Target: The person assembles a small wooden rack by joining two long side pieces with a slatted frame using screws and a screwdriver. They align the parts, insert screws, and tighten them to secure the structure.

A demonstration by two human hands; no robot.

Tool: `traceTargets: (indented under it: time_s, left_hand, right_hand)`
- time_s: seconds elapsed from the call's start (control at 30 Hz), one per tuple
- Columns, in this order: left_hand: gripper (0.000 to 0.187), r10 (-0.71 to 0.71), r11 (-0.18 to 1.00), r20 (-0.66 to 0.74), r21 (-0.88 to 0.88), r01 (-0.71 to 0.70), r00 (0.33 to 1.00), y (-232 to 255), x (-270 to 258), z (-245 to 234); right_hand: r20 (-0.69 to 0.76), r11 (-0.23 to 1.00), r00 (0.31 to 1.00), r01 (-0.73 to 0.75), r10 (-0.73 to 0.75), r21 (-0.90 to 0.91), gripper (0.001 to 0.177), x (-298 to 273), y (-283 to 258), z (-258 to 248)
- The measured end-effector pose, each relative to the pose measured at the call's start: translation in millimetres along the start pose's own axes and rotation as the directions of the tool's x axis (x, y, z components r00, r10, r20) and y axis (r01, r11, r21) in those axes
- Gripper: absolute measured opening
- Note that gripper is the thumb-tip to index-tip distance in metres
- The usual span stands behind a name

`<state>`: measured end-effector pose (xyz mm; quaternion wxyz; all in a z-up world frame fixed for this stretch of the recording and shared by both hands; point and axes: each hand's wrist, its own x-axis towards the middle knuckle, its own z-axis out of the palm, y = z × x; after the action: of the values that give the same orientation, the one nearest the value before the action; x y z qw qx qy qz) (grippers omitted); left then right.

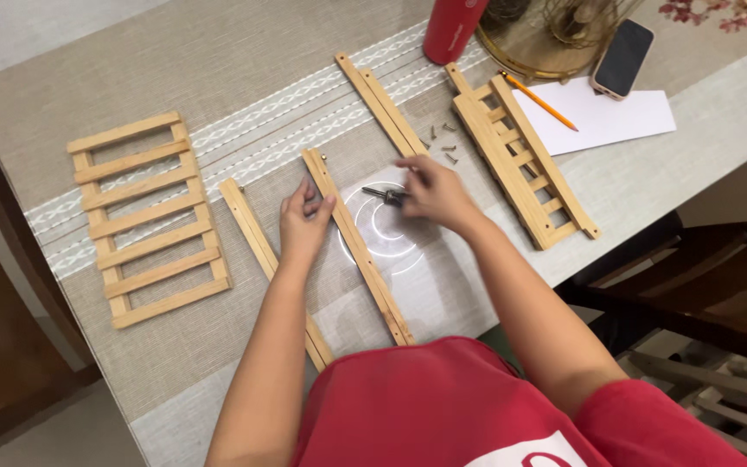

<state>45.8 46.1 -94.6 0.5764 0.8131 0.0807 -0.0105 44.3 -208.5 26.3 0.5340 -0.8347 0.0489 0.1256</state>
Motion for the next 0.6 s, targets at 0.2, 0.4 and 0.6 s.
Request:
traceTargets:
  time_s: [0.2, 0.4, 0.6]
  left_hand:
    - [0.068, 0.038, 0.987, 0.022, -0.155, -0.034, 0.999, -1, -44, -2]
    - [0.065, 0.079, 0.997, 0.033, -0.009, -0.079, 0.996, 23, -105, -15]
    - [0.059, 0.347, 0.871, -0.107, 0.404, -0.279, 0.932, 35, -182, -49]
  right_hand:
    - [-0.386, 0.921, 0.862, 0.202, -0.329, -0.333, 0.023, -59, 61, -64]
    - [-0.400, 0.926, 0.891, 0.058, -0.218, -0.374, 0.021, -93, 81, -60]
    - [-0.149, 0.977, 0.978, 0.118, -0.145, -0.179, 0.040, -126, 63, 21]
